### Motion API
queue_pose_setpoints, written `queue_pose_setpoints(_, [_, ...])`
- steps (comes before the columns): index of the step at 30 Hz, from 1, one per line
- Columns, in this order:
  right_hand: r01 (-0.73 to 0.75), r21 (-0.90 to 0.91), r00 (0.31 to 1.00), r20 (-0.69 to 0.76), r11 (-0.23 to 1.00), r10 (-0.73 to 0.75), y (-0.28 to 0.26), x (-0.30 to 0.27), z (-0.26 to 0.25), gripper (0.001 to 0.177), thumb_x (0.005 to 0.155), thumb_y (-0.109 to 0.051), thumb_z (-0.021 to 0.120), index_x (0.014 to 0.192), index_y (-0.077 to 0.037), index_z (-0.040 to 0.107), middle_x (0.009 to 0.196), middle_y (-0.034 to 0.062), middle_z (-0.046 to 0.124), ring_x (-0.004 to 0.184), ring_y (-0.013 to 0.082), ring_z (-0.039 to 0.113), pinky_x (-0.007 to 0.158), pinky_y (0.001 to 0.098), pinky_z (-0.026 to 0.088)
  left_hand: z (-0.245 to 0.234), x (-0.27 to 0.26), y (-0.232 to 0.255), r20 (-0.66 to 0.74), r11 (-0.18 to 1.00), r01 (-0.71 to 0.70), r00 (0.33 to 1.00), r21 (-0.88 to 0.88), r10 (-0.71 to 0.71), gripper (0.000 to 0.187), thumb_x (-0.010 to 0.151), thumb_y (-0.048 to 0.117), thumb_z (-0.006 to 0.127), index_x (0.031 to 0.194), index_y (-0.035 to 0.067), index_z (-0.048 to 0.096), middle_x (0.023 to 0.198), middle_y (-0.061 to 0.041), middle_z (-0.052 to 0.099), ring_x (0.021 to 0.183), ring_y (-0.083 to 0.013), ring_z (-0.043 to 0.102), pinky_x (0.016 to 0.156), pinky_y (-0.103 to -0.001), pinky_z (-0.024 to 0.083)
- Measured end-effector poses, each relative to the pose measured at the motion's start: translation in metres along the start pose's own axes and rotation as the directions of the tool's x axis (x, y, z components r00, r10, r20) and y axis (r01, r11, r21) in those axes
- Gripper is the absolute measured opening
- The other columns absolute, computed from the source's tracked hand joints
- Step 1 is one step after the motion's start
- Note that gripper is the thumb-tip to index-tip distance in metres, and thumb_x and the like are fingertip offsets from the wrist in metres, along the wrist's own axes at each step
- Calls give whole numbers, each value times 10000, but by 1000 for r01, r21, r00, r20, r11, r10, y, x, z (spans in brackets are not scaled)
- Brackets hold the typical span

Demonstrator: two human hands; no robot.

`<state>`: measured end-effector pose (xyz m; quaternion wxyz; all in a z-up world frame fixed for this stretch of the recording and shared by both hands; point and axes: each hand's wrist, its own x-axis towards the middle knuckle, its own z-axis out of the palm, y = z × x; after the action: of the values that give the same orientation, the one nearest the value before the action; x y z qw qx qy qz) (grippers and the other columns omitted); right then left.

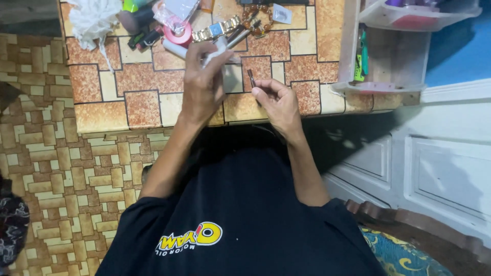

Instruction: The person wipes a purple flower-shaped object, a red nail file, several pens, a green box, a green pen, a white tube, a black pen, a silver pen, a gold watch, and a beaded bracelet with a white cloth. Each item is wiped and then placed into a clear plastic organizer on the table.

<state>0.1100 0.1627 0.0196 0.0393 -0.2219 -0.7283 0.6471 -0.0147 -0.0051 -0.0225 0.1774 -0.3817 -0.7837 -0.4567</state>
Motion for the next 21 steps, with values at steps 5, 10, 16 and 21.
queue_pose_setpoints(5, [-13, 82, 998, -58, 997, 18, 6, 6, -11, 252, 951, -198, 700, 1153, -48, 718, 927, -2, 709, 755, 34, 597, 673, 167, 500, -3, 15, 31, 188, 997, 37, 981, 70, -50, 430, 881, -122, 752, 1274, 23, 652, 1248, -266, 541, 1095, -430, 569, 885, -529, 654])
queue_pose_setpoints(10, [65, 231, 998, 4, 971, -68, 9, 2, -21, 255, 1007, -155, 645, 1196, 14, 678, 972, 100, 768, 680, 47, 592, 627, 156, 515, 24, 1, 18, 349, 993, -8, 936, 119, -34, 404, 945, -57, 800, 1269, 23, 572, 1439, -332, 412, 1193, -515, 587, 817, -565, 703])
queue_pose_setpoints(16, [183, 336, 983, -32, 924, -183, 33, 9, -24, 226, 1015, -111, 668, 1177, 45, 680, 934, 137, 694, 688, 84, 634, 596, 194, 550, 19, 15, 34, 180, 990, 63, 983, -130, -38, 346, 891, -70, 677, 1170, 131, 723, 1070, -81, 607, 1004, -356, 680, 882, -441, 583])
queue_pose_setpoints(21, [141, 138, 990, -23, 980, -139, 38, 7, -18, 211, 981, -91, 664, 1175, -34, 727, 901, 27, 675, 683, 10, 584, 607, 176, 534, 26, 16, 72, 129, 977, -78, 986, -201, 105, 243, 972, -27, 626, 1134, 107, 747, 1091, -118, 607, 1003, -367, 658, 897, -445, 557])
